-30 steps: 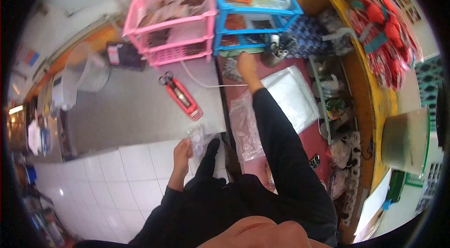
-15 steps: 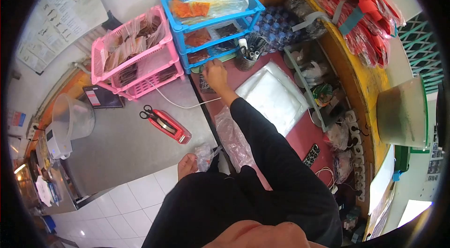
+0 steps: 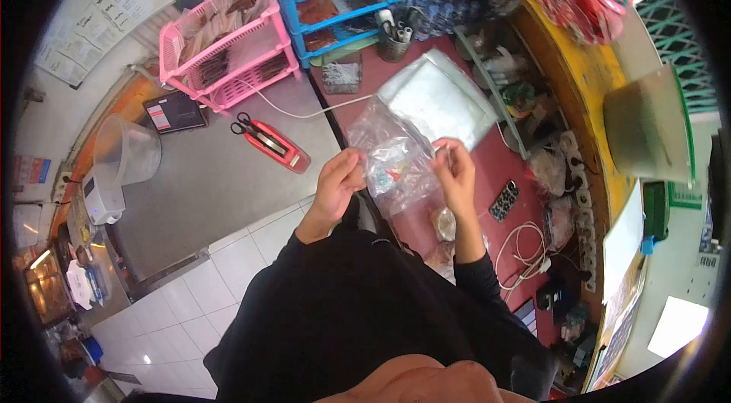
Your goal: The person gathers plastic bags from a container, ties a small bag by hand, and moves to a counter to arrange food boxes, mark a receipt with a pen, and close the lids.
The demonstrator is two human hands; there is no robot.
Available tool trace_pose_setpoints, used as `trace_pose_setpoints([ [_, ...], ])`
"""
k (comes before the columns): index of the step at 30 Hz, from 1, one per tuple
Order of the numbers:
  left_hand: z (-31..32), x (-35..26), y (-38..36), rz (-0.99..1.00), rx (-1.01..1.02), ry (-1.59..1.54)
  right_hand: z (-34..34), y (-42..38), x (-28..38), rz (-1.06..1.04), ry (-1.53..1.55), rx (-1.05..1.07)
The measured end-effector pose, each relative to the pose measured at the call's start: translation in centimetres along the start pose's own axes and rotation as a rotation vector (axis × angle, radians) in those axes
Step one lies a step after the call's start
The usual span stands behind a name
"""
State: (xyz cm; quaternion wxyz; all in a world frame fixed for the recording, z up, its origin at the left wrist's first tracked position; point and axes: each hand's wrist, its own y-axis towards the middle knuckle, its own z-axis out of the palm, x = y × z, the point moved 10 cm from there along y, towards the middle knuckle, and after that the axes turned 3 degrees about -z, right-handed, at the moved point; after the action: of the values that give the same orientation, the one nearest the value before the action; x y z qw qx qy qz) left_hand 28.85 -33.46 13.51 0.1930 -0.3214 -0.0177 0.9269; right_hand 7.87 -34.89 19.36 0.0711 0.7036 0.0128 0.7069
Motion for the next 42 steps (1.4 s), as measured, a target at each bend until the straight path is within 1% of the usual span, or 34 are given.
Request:
trace_pose_setpoints([
  [2,3.0,1.9,-0.4,-0.082,0.062,0.043,-0.1,-3.9,1.8,0.005,-0.205,0.179],
  [3,4.2,2.6,-0.8,-0.091,0.072,0.043,-0.8,-5.1,2.8,0.005,-0.21,0.166],
  [5,6.8,5.1,-2.1,-0.198,0.134,0.06,-1.7,-7.7,5.4,-0.084,-0.354,0.127],
  [6,8.1,6.2,-2.9,-0.22,0.188,0.054,-2.8,-8.9,5.5,-0.086,-0.358,0.098],
  [7,9.1,7.1,-3.8,-0.23,0.201,0.064,-3.5,-10.2,5.3,-0.09,-0.356,0.08],
  [9,11.3,8.9,-5.7,-0.261,0.261,0.129,-5.4,-12.8,5.4,-0.119,-0.128,-0.074],
  [10,12.2,9.7,-6.7,-0.269,0.275,0.141,-5.8,-14.2,5.6,-0.126,-0.125,-0.091],
  [12,13.7,10.7,-8.6,-0.203,0.244,0.284,-7.3,-17.1,7.1,-0.205,0.002,-0.182],
  [13,14.4,11.3,-9.6,-0.166,0.228,0.354,-8.0,-18.5,7.1,-0.212,0.002,-0.194],
  [14,14.9,12.5,-10.6,-0.17,0.238,0.358,-8.8,-19.9,6.3,-0.159,-0.159,-0.219],
  [15,15.4,12.9,-11.6,-0.048,0.263,0.539,-9.5,-21.3,5.7,-0.102,-0.318,-0.241],
  [16,16.2,13.2,-12.7,0.078,0.285,0.716,-10.2,-22.6,5.7,-0.116,-0.453,-0.288],
  [17,16.7,14.3,-13.5,0.076,0.289,0.718,-10.3,-23.6,5.9,-0.116,-0.452,-0.293],
  [19,18.8,13.7,-16.2,0.426,0.302,0.867,-10.3,-25.7,7.1,-0.166,-0.486,-0.273],
  [20,18.9,13.8,-17.1,0.398,0.259,0.885,-10.0,-26.6,8.6,-0.2,-0.576,-0.23],
  [21,18.3,14.5,-17.7,0.396,0.256,0.888,-10.4,-27.5,8.6,-0.198,-0.573,-0.229],
  [23,15.7,17.3,-18.0,0.12,0.279,0.819,-9.7,-28.9,7.4,-0.12,-0.551,-0.029],
  [24,15.0,18.8,-18.7,-0.062,0.296,0.687,-9.8,-29.8,6.0,-0.036,-0.548,0.049],
  [25,14.9,19.0,-19.4,-0.063,0.295,0.693,-9.8,-30.6,5.4,-0.038,-0.543,0.048],
  [27,14.0,20.1,-20.6,-0.191,0.263,0.556,-8.6,-32.0,2.6,0.076,0.16,0.123],
  [28,13.0,21.2,-21.3,-0.322,0.271,0.535,-8.5,-32.4,1.1,0.098,0.115,0.199],
  [29,12.8,21.4,-21.8,-0.32,0.272,0.536,-8.4,-32.5,0.7,0.095,0.115,0.2],
  [31,11.9,22.9,-22.6,-0.468,0.21,0.348,-7.9,-32.3,-0.1,0.108,0.29,0.183],
  [32,11.6,23.3,-22.3,-0.476,0.212,0.287,-7.8,-32.2,-0.2,0.154,0.283,0.185],
  [33,11.3,23.7,-22.2,-0.475,0.213,0.288,-7.8,-32.0,-0.2,0.152,0.283,0.186],
  [35,10.0,24.1,-21.5,-0.474,0.065,0.137,-8.2,-31.3,-0.6,0.139,0.173,0.157],
  [36,10.1,24.2,-21.2,-0.472,0.066,0.139,-8.3,-30.9,-1.0,0.137,0.174,0.158],
  [38,9.8,24.5,-20.7,-0.495,0.005,0.056,-8.8,-30.0,-2.0,0.125,0.123,0.16],
  [39,9.1,24.7,-20.2,-0.496,0.005,0.052,-9.0,-29.7,-2.5,0.129,0.119,0.161],
  [40,8.3,25.3,-19.5,-0.531,0.043,0.046,-9.3,-29.3,-3.1,0.125,-0.021,0.173],
  [41,8.8,25.3,-19.0,-0.565,0.083,0.04,-9.6,-28.8,-3.5,0.121,-0.163,0.186],
  [42,9.0,25.2,-18.4,-0.564,0.083,0.036,-9.9,-28.0,-3.9,0.122,-0.166,0.188],
])
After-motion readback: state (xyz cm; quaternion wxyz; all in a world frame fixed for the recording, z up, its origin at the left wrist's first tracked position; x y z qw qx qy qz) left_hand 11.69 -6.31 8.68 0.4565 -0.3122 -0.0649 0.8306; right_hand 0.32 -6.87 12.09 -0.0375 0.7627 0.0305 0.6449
